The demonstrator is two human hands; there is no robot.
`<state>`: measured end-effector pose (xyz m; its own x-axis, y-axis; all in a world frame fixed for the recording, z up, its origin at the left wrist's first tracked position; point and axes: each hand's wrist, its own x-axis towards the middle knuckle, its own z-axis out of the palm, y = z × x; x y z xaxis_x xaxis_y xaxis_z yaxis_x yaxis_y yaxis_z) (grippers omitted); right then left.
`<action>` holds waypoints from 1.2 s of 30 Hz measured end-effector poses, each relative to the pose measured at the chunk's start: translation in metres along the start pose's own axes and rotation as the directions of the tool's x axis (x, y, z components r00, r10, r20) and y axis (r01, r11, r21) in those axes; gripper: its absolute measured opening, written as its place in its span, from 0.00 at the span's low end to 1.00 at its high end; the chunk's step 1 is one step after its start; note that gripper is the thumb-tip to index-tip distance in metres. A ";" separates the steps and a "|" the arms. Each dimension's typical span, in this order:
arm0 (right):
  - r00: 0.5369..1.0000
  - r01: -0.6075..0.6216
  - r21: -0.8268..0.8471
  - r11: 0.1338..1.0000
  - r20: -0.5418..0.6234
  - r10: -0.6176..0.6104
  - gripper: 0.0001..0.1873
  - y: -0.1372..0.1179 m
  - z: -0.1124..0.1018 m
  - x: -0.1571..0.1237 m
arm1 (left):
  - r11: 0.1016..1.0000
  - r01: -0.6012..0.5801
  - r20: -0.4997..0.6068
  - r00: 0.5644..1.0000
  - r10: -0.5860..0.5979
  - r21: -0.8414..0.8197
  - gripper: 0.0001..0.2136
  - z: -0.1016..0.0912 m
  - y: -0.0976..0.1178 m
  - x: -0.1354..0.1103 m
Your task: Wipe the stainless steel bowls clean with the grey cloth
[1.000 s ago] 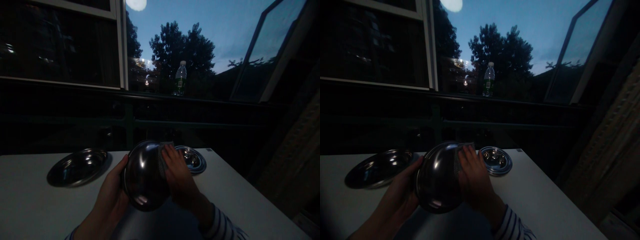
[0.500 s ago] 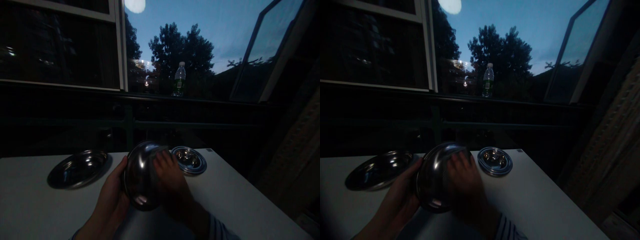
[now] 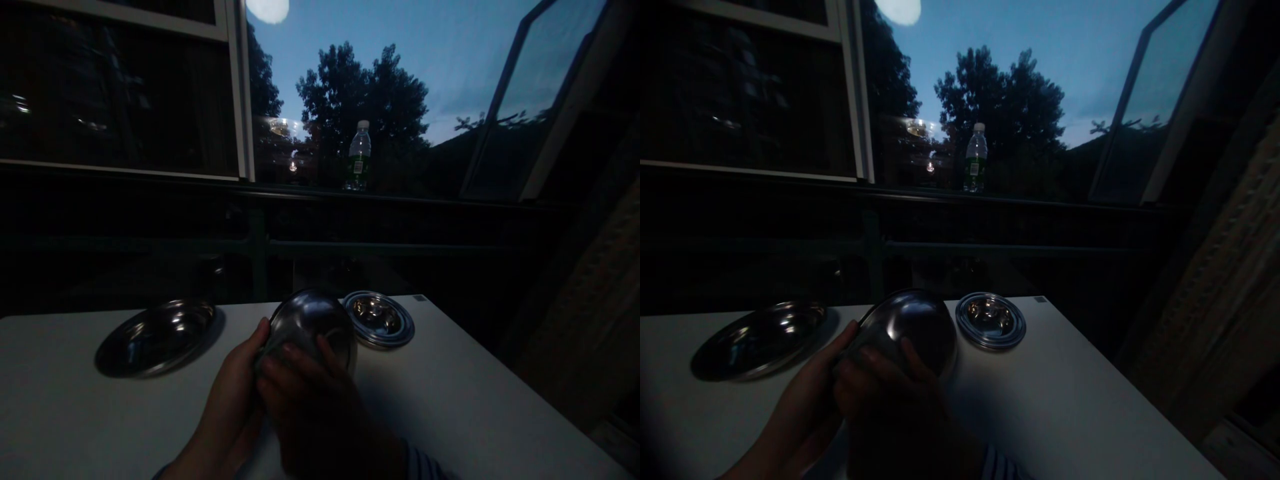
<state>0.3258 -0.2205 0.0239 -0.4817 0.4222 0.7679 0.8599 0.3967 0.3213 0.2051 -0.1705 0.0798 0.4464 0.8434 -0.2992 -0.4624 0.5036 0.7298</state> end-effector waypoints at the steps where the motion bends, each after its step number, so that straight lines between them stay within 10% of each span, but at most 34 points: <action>1: 1.000 0.022 0.002 1.000 -0.008 -0.022 0.22 0.000 0.000 0.000 | 1.000 -0.009 0.005 1.000 0.009 0.010 0.12 -0.001 0.000 0.000; 7: 0.961 -0.278 0.034 0.960 -0.003 0.278 0.22 0.022 -0.006 -0.001 | 1.000 0.001 0.025 1.000 -0.001 0.006 0.09 0.000 -0.011 0.002; 13: 0.997 -0.004 0.057 0.998 -0.075 0.008 0.18 0.002 -0.005 0.006 | 0.992 -0.057 -0.045 0.997 0.062 0.115 0.10 -0.005 -0.013 0.004; 23: 0.960 -0.278 0.162 0.947 0.012 0.280 0.18 0.028 -0.016 0.006 | 0.887 -0.170 -0.017 0.980 0.196 0.429 0.18 -0.005 -0.014 -0.001; 36: 0.681 -0.647 0.463 0.605 -0.005 0.732 0.21 0.047 0.000 -0.012 | 0.992 -0.105 -0.097 0.989 0.111 0.063 0.09 -0.005 0.006 0.002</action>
<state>0.3716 -0.2068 0.0297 0.3021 0.5741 0.7610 0.7542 0.3442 -0.5591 0.1996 -0.1645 0.0808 0.3161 0.9082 -0.2743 -0.4572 0.3991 0.7948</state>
